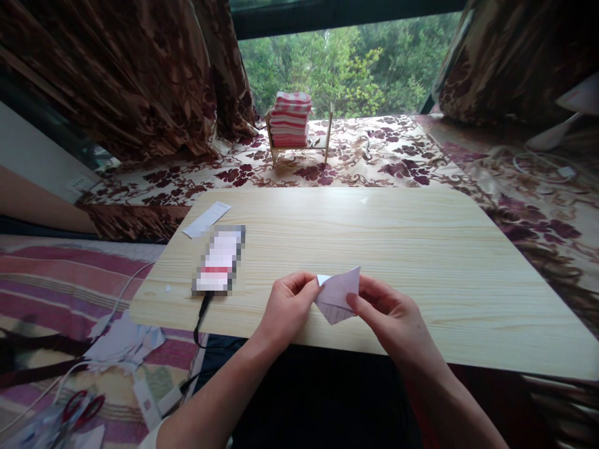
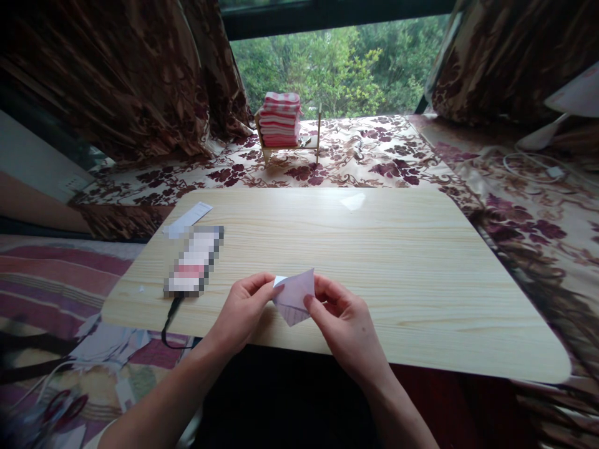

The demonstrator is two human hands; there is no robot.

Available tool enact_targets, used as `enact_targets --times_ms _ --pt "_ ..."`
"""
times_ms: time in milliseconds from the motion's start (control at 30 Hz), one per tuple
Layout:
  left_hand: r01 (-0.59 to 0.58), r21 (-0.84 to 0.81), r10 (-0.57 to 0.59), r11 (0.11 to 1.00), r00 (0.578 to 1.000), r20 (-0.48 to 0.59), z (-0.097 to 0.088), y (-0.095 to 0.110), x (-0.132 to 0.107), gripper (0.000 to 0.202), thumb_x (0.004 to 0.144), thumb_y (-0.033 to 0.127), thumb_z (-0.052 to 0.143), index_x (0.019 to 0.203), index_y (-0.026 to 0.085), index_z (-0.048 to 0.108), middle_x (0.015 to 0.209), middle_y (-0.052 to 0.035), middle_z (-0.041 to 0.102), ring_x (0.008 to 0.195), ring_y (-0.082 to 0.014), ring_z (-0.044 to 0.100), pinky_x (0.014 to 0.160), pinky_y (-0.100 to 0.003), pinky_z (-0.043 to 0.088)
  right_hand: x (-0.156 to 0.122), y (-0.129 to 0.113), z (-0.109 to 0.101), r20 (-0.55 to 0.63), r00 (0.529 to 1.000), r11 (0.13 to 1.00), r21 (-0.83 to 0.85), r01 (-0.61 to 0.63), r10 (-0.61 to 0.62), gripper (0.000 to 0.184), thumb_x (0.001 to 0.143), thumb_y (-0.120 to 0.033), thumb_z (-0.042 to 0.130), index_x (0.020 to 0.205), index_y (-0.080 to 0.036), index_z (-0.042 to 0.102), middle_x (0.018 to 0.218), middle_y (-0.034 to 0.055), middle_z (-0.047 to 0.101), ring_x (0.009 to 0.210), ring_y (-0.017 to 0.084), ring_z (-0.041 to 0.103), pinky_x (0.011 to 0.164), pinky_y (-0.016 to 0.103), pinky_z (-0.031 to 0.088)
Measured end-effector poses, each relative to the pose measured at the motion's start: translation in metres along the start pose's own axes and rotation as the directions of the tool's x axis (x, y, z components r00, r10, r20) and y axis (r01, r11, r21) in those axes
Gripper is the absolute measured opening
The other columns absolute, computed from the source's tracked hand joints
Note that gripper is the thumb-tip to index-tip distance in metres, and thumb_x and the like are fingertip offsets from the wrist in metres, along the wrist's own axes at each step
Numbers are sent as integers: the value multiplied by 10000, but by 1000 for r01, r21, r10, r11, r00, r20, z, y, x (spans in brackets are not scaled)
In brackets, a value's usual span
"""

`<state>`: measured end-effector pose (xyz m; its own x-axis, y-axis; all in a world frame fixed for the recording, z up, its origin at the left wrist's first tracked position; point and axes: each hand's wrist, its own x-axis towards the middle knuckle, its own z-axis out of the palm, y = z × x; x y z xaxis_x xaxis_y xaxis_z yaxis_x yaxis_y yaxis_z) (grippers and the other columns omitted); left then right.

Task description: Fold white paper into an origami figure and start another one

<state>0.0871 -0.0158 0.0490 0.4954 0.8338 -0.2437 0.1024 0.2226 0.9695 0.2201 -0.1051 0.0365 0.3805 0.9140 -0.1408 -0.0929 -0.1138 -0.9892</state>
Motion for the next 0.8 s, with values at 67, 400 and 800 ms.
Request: enact_targets --times_ms 67,400,800 --pt "7 -19 -7 1000 1000 24 1 1 1 143 720 274 661 749 136 680 677 5 635 650 -118 549 611 -208 413 0 0 0 7 1000 1000 -4 -5 5 330 795 -364 646 1074 -193 680 980 66 727 866 212 675 770 338 559" --pt "4 -57 1 998 996 91 1 2 6 238 787 318 585 699 127 695 643 -7 616 643 -113 527 623 -216 412 -3 -3 -3 40 998 999 -24 -41 42 279 779 -355 662 1003 -197 713 910 44 740 832 207 675 725 307 546" --pt "-11 5 10 1000 988 156 4 3 4 181 754 295 638 756 119 682 708 -17 621 668 -126 541 613 -219 418 -5 -5 -3 107 992 997 -34 -66 69 274 789 -327 655 1024 -199 718 943 38 741 868 214 679 759 307 548"
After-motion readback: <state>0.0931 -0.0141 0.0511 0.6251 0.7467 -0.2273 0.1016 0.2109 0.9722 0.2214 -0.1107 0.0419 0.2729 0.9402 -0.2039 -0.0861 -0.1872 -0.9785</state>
